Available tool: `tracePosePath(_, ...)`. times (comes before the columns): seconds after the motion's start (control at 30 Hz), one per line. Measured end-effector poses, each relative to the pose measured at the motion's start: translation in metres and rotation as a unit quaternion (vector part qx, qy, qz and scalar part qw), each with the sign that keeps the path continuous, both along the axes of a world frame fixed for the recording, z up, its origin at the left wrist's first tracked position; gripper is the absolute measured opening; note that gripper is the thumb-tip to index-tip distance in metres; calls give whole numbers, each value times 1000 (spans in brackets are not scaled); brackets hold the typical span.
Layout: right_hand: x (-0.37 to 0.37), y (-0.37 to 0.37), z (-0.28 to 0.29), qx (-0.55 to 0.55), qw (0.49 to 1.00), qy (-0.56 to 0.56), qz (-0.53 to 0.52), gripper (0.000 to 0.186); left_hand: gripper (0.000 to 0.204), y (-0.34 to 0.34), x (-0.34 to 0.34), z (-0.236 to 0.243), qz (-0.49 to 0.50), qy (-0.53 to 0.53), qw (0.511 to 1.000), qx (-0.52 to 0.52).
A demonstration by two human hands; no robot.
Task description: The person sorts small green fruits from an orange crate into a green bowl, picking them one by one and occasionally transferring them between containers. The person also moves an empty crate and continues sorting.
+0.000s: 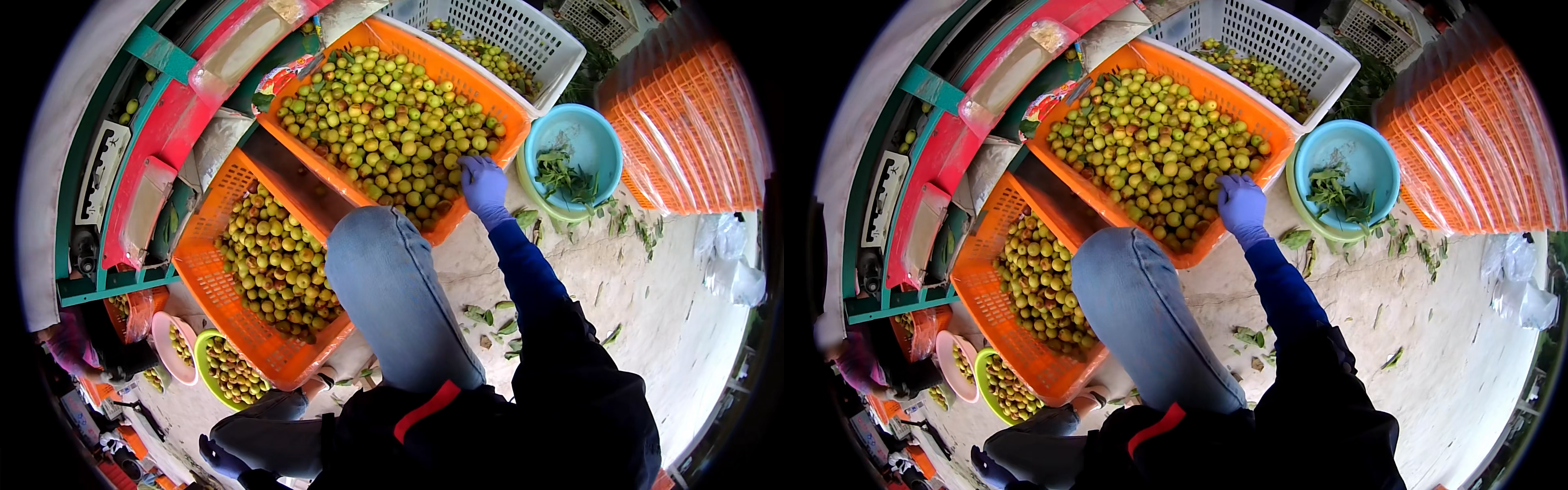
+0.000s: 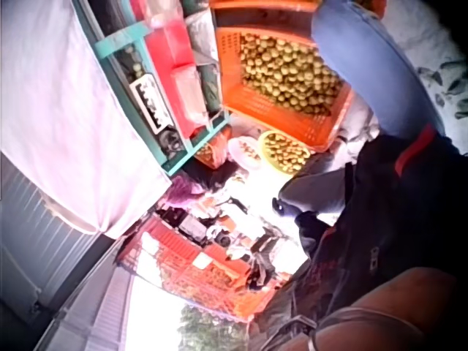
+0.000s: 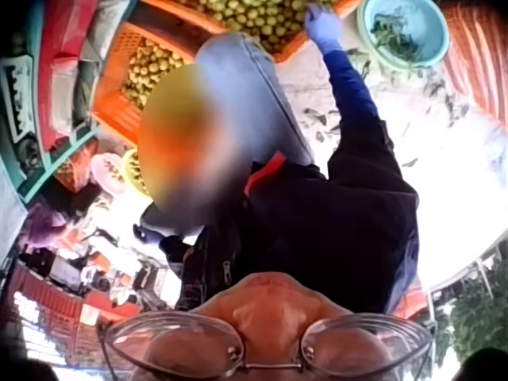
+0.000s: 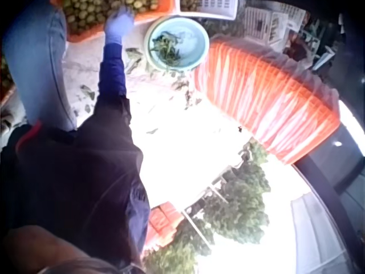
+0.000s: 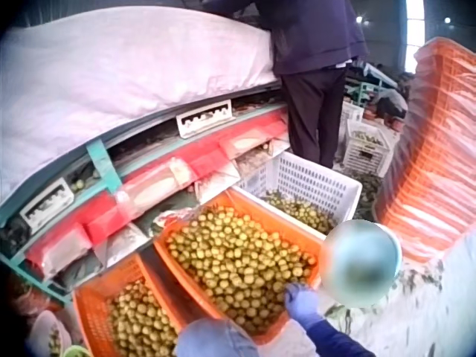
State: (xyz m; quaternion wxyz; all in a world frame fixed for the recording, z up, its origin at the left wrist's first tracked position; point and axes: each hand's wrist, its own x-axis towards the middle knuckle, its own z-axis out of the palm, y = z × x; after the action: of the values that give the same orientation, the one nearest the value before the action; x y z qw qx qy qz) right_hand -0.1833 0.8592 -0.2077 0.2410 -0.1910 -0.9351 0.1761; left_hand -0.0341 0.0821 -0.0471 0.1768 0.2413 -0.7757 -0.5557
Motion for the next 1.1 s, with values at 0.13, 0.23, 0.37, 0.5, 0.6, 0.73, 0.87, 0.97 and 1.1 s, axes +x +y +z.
tracePosePath(0.13, -3, 1, 1, -17, 1000, -7, 2, 17, 32, 152, -57, -46, -188, -152, 928, -283)
tracePosePath(0.23, -1, 0, 4, -12, 1000, -15, -3, 17, 52, 240, -68, -88, -414, -121, 810, -397)
tracePosePath(0.37, -2, -2, 7, -4, 1000, -19, 2, 16, 51, 261, -59, -157, -484, -188, 716, -466)
tracePosePath(0.5, 1, 4, 2, -8, 1000, -26, 11, 14, 34, 269, -65, -164, -457, -136, 706, -523)
tracePosePath(0.6, -1, 2, 7, 5, 999, -45, 15, 13, 32, 274, -65, -160, -448, -119, 706, -536)
tracePosePath(0.73, -2, -1, 11, 17, 998, -57, 33, 13, 30, 275, -66, -155, -441, -93, 707, -544)
tracePosePath(0.87, -2, 2, 12, 18, 996, -82, 34, 13, 30, 271, -65, -161, -441, -59, 714, -540)
tracePosePath(0.97, -2, 2, 12, 29, 996, -79, 37, 12, 31, 272, -65, -161, -438, -56, 718, -537)
tracePosePath(1.1, -4, 1, 13, 22, 995, -85, 39, 12, 31, 273, -64, -159, -434, -69, 712, -548)
